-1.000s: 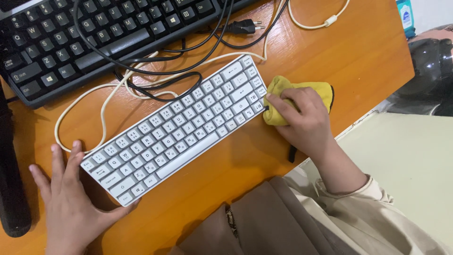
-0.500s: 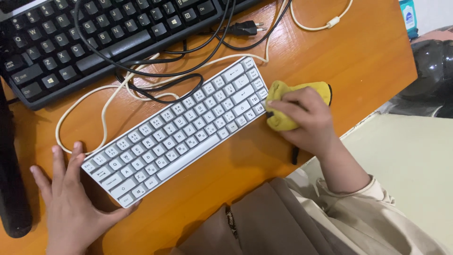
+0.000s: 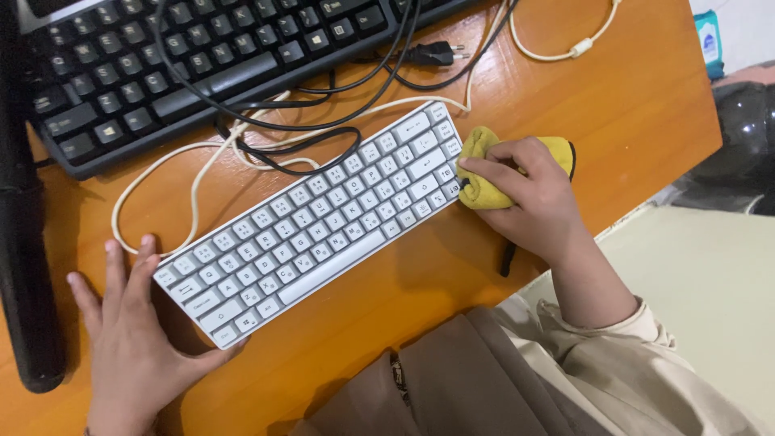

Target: Cleaning a white mechanical keyboard with a yellow cloth and then typing on it.

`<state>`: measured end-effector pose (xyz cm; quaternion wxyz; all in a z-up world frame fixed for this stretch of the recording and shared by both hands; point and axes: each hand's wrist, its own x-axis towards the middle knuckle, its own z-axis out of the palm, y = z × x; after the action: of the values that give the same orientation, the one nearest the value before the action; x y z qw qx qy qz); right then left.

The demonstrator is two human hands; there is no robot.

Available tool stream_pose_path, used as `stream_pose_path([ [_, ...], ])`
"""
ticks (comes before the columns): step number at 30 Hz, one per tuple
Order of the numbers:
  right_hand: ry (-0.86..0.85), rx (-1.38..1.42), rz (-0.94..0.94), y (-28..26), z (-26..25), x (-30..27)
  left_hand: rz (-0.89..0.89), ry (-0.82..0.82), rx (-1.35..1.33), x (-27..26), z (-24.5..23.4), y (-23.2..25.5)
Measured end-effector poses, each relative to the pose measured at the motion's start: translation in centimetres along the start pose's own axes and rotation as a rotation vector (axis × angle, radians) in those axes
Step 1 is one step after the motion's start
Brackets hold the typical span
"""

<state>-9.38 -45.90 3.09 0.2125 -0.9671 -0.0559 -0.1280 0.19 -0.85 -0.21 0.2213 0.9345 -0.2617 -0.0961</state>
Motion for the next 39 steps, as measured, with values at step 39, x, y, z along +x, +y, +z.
stream_pose_path([
  [39, -0.005, -0.329, -0.259, 4.7, 2.6, 4.5, -0.173, 0.28, 0.359, -2.3, -2.2, 5.3],
])
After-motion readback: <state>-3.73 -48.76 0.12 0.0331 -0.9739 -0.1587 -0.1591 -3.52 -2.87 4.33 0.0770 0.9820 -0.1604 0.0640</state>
